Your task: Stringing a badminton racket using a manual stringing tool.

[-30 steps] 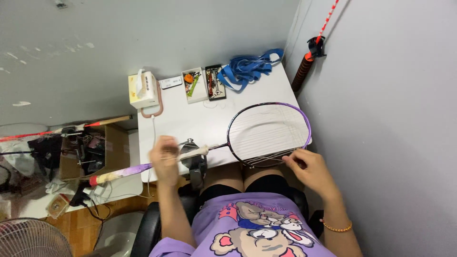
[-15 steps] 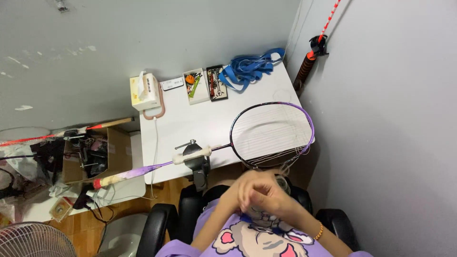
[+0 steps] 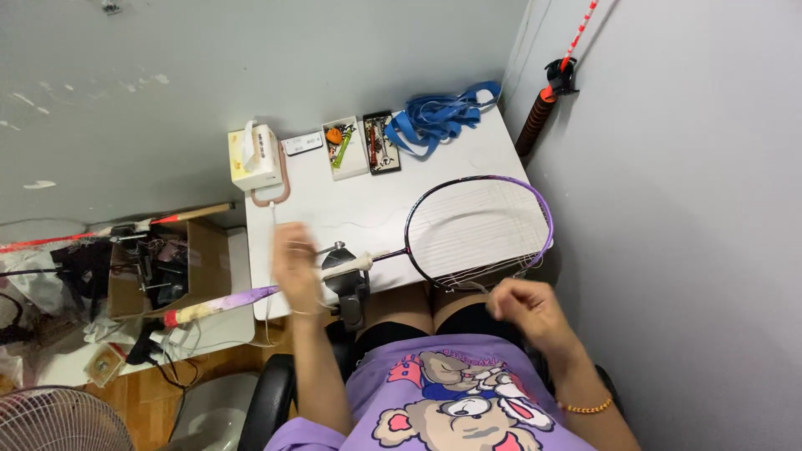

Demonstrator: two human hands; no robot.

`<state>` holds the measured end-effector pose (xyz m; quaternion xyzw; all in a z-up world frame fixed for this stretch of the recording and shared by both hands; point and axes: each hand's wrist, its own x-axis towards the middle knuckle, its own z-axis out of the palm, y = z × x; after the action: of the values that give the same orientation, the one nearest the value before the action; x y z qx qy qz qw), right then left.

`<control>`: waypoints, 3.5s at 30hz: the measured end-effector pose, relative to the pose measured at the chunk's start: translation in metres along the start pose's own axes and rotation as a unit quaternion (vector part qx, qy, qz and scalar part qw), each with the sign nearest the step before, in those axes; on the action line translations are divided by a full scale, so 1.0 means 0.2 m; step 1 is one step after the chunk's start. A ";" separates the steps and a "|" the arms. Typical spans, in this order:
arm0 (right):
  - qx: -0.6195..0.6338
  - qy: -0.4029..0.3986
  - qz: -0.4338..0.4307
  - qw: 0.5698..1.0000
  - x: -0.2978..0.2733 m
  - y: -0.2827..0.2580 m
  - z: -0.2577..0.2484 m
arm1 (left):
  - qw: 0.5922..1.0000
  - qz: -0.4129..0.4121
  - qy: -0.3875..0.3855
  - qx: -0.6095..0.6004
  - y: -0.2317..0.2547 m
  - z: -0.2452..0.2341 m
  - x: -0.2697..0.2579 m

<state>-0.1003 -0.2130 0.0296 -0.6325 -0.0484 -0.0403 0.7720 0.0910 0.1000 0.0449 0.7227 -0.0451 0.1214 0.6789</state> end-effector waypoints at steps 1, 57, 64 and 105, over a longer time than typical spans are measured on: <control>-0.001 0.001 0.000 1.000 0.01 0.03 0.05 | 1.000 0.000 -0.001 -0.001 0.06 0.09 -0.05; 0.852 -0.080 0.237 0.459 0.75 -0.19 0.72 | 0.970 0.171 0.043 0.166 -0.70 0.25 0.54; 0.588 -0.180 -0.040 0.787 1.70 -0.21 0.81 | 0.992 -0.096 -0.068 -0.033 -0.77 0.29 0.50; 0.229 0.164 0.353 0.892 1.21 0.12 -0.83 | 0.894 0.134 -0.394 0.169 -0.40 1.21 0.29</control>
<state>0.1463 -0.3718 0.0050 -0.3981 0.2978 0.1441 0.8556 0.1933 -0.1287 -0.0297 0.8024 -0.3839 -0.0774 0.4502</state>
